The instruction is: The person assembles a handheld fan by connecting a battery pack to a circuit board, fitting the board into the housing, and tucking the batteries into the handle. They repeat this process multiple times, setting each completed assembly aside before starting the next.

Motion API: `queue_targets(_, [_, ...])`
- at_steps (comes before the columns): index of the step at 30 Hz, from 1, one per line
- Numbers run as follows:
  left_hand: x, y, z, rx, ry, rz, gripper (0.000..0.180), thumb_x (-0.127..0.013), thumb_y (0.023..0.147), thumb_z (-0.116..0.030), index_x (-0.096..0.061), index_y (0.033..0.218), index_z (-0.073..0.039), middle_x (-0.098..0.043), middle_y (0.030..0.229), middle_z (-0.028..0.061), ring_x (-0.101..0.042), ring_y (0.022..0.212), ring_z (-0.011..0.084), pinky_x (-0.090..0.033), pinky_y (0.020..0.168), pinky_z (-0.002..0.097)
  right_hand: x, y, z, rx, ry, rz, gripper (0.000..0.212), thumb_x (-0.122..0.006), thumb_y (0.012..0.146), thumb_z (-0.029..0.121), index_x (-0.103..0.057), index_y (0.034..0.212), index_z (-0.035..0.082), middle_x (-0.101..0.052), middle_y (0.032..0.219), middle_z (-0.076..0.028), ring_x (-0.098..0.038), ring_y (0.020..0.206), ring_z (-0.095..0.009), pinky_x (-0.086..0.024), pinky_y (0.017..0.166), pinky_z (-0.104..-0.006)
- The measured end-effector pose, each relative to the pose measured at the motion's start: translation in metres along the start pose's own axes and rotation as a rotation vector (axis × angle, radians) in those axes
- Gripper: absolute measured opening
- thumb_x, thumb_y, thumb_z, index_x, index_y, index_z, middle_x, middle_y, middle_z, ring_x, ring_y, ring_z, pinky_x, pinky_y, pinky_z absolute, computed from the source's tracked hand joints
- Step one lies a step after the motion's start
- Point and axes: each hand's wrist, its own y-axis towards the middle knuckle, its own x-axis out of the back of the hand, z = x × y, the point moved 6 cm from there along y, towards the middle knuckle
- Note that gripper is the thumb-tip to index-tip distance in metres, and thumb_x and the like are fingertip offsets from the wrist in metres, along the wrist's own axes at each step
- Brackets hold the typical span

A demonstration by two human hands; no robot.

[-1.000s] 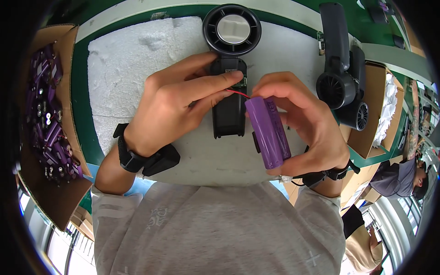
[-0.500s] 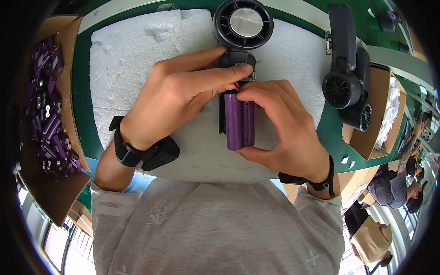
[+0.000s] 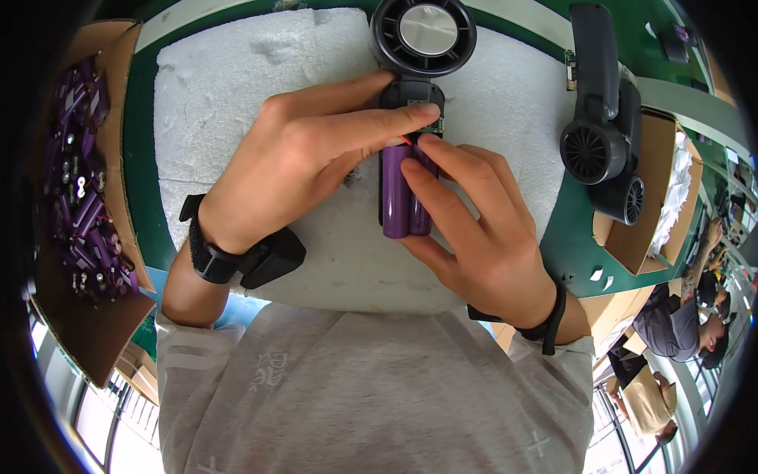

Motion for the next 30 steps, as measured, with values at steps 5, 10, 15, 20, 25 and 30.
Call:
queue_targets(5, [0.002,0.000,-0.001,-0.024,0.068,0.018,0.040,-0.070,0.075,0.004,-0.070,0.112,-0.011,-0.067,0.108,0.0195,-0.069,0.090,0.0322,-0.058,0.074,0.0342,-0.003,-0.003,0.005,0.050,-0.127,-0.020,0.058,-0.083,0.051,-0.001,-0.065,0.107,-0.004,-0.056,0.125,-0.021,-0.061,0.105,-0.034,-0.056,0.083,-0.0362])
queue_targets(10, [0.004,0.000,-0.001,-0.037,0.003,-0.006,0.039,-0.072,0.075,0.002,-0.070,0.111,-0.011,-0.068,0.105,0.0195,-0.069,0.091,0.0318,-0.058,0.073,0.0337,-0.006,-0.006,0.002,0.035,-0.101,-0.065,0.054,-0.082,0.053,-0.003,-0.064,0.104,-0.002,-0.055,0.127,-0.020,-0.060,0.104,-0.032,-0.055,0.084,-0.0344])
queue_targets(15, [0.004,0.004,0.005,0.073,-0.144,0.082,0.042,-0.078,0.069,-0.002,-0.072,0.110,-0.011,-0.069,0.105,0.0186,-0.069,0.091,0.0307,-0.058,0.074,0.0324,-0.007,-0.005,-0.007,-0.110,0.010,-0.103,0.061,-0.082,0.052,-0.004,-0.060,0.108,0.002,-0.051,0.126,-0.017,-0.058,0.103,-0.030,-0.054,0.083,-0.0344])
queue_targets(20, [0.002,0.006,0.009,0.129,-0.185,0.091,0.047,-0.082,0.065,-0.005,-0.071,0.110,-0.010,-0.069,0.108,0.0159,-0.069,0.093,0.0294,-0.057,0.078,0.0319,-0.006,0.005,-0.015,-0.161,0.140,-0.130,0.068,-0.083,0.052,-0.004,-0.057,0.113,0.005,-0.047,0.124,-0.014,-0.057,0.102,-0.029,-0.053,0.084,-0.0360])
queue_targets(25, [0.005,0.007,0.013,0.220,-0.267,0.108,0.049,-0.083,0.064,-0.005,-0.070,0.111,-0.010,-0.068,0.111,0.0137,-0.069,0.096,0.0269,-0.056,0.082,0.0309,-0.004,0.012,-0.008,-0.122,0.080,-0.067,0.070,-0.085,0.052,-0.002,-0.059,0.116,0.005,-0.047,0.123,-0.013,-0.057,0.101,-0.029,-0.052,0.084,-0.0367])
queue_targets(30, [0.001,0.005,0.011,0.223,-0.270,0.146,0.050,-0.083,0.065,-0.006,-0.070,0.112,-0.011,-0.071,0.100,0.0107,-0.069,0.089,0.0241,-0.055,0.080,0.0317,-0.006,-0.001,-0.001,-0.025,-0.174,0.029,0.076,-0.088,0.053,0.008,-0.058,0.123,0.002,-0.049,0.124,-0.014,-0.056,0.104,-0.032,-0.052,0.084,-0.0380])
